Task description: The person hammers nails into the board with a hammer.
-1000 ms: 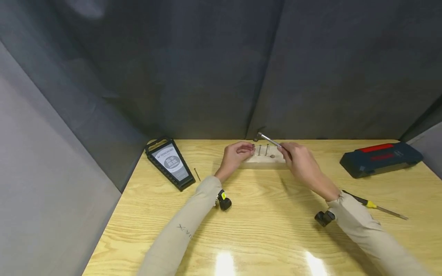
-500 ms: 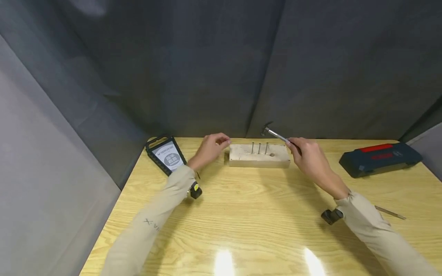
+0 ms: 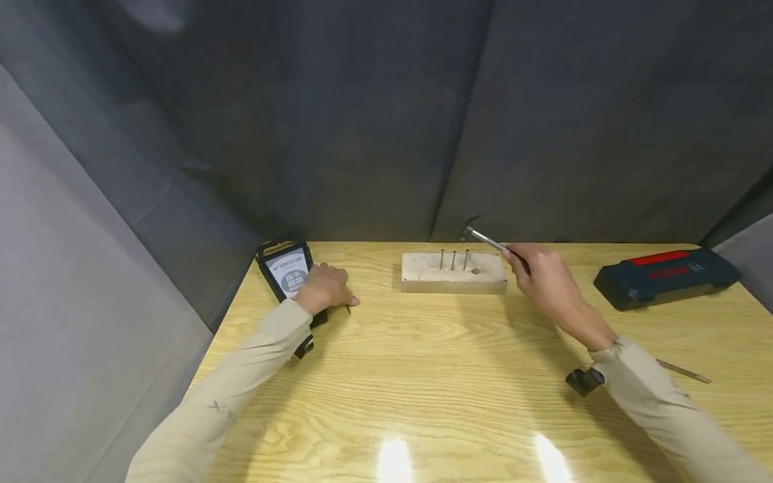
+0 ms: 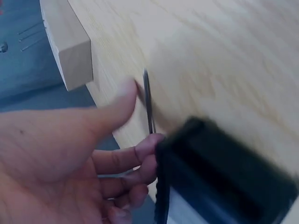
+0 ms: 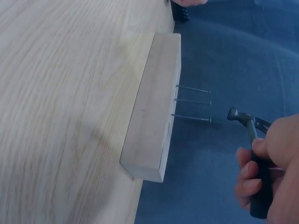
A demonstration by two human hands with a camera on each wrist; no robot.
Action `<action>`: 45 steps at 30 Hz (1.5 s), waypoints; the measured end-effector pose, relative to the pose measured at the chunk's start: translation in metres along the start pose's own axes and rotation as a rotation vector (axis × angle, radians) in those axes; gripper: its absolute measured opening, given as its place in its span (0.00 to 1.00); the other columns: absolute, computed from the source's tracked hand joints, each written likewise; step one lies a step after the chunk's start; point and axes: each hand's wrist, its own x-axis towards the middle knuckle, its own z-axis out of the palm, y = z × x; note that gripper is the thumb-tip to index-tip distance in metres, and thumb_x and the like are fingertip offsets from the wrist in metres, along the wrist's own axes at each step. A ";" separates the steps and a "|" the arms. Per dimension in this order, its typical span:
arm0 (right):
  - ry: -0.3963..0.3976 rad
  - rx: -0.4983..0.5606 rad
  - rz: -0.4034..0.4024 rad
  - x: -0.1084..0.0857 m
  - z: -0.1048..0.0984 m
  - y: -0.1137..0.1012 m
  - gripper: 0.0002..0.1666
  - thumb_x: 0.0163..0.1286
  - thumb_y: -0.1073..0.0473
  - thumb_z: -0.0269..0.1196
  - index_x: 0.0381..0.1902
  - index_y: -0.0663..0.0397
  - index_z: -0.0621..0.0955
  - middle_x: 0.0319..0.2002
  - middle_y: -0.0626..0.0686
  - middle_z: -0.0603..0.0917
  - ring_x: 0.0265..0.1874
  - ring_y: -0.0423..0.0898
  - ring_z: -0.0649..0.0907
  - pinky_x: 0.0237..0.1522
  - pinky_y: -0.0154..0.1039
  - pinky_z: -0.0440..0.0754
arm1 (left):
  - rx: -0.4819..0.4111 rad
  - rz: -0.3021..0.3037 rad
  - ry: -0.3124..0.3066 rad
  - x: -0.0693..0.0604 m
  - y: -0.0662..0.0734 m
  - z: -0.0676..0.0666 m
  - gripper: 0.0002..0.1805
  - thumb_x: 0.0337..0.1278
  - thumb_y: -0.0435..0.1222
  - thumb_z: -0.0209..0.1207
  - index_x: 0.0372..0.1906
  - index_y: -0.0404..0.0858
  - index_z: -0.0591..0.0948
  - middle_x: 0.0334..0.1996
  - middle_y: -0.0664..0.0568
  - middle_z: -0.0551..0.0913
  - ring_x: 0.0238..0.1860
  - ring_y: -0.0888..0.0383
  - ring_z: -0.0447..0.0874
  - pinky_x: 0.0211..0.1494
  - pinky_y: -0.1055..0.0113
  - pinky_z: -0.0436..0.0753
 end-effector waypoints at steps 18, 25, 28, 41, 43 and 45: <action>0.015 0.018 -0.003 0.002 0.010 0.000 0.08 0.78 0.66 0.62 0.42 0.64 0.87 0.24 0.53 0.80 0.17 0.41 0.68 0.18 0.34 0.63 | -0.800 0.144 0.059 0.018 0.001 0.001 0.06 0.63 0.28 0.63 0.32 0.27 0.85 0.31 0.37 0.90 0.25 0.52 0.84 0.36 0.65 0.86; -0.011 0.029 0.004 -0.003 0.021 -0.001 0.08 0.79 0.65 0.62 0.41 0.61 0.86 0.24 0.51 0.80 0.17 0.40 0.69 0.18 0.33 0.65 | -1.233 0.361 0.100 0.032 0.015 0.007 0.27 0.66 0.19 0.63 0.69 0.27 0.75 0.45 0.26 0.87 0.45 0.33 0.91 0.55 0.40 0.87; -0.036 0.041 0.021 -0.006 0.022 -0.003 0.08 0.80 0.63 0.61 0.41 0.59 0.86 0.25 0.51 0.80 0.17 0.39 0.70 0.18 0.33 0.66 | -1.249 0.392 0.145 0.037 0.024 0.010 0.29 0.68 0.20 0.61 0.72 0.32 0.75 0.47 0.28 0.88 0.47 0.37 0.91 0.57 0.40 0.87; -0.020 0.075 0.031 -0.003 0.017 -0.004 0.09 0.81 0.64 0.60 0.42 0.61 0.86 0.27 0.55 0.82 0.18 0.41 0.71 0.18 0.34 0.68 | -1.348 0.504 0.389 0.067 0.088 0.025 0.17 0.68 0.26 0.65 0.59 0.27 0.82 0.49 0.35 0.89 0.51 0.38 0.90 0.52 0.63 0.91; -0.017 0.074 0.027 -0.004 0.018 -0.003 0.09 0.80 0.64 0.60 0.42 0.61 0.86 0.27 0.55 0.82 0.18 0.41 0.71 0.18 0.34 0.68 | -1.345 0.508 0.419 0.069 0.093 0.026 0.16 0.67 0.26 0.65 0.58 0.27 0.83 0.48 0.36 0.90 0.51 0.39 0.90 0.52 0.63 0.91; -0.012 0.076 0.025 -0.004 0.018 -0.003 0.09 0.80 0.64 0.60 0.42 0.61 0.86 0.27 0.55 0.83 0.18 0.41 0.71 0.18 0.34 0.68 | -1.354 0.508 0.440 0.069 0.097 0.026 0.15 0.67 0.26 0.66 0.57 0.27 0.83 0.48 0.36 0.90 0.51 0.38 0.90 0.53 0.59 0.91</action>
